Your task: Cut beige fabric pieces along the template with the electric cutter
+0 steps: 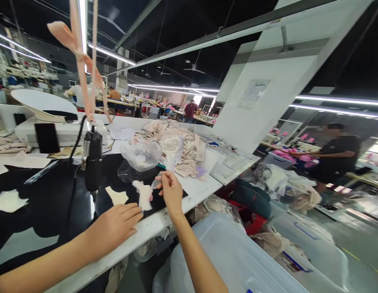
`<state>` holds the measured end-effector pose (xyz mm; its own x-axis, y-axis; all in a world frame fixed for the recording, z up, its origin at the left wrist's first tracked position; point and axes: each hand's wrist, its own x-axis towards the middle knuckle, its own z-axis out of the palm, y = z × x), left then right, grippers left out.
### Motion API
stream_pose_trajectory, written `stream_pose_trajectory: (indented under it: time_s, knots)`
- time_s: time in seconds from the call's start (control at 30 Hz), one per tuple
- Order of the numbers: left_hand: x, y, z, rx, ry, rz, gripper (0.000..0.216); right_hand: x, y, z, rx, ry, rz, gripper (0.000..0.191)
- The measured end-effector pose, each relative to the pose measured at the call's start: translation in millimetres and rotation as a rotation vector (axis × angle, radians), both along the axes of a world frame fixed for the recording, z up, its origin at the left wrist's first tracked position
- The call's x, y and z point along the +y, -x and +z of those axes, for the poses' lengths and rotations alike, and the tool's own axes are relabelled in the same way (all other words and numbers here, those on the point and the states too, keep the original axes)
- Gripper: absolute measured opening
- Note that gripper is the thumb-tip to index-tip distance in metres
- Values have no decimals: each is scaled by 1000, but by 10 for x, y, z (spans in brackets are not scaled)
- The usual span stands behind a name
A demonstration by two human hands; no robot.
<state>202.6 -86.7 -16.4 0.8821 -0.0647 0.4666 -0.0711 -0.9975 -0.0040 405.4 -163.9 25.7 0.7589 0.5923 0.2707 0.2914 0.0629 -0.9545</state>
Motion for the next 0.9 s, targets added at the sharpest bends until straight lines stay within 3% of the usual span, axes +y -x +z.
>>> stream_pose_trajectory:
  time_s: [0.13, 0.27, 0.67, 0.9]
  knots:
    - [84, -322, -92, 142, 8, 67, 39, -6, 87, -32, 48, 38, 17, 27]
    - [172, -443, -149, 209, 38, 61, 38, -13, 164, -25, 90, 46, 33, 26]
    - [334, -377, -124, 295, 147, 63, 52, -344, 364, 395, 107, -280, 44, 19]
    - [394, -349, 14, 223, 249, -37, 52, -481, 677, 528, 116, -297, 185, 32]
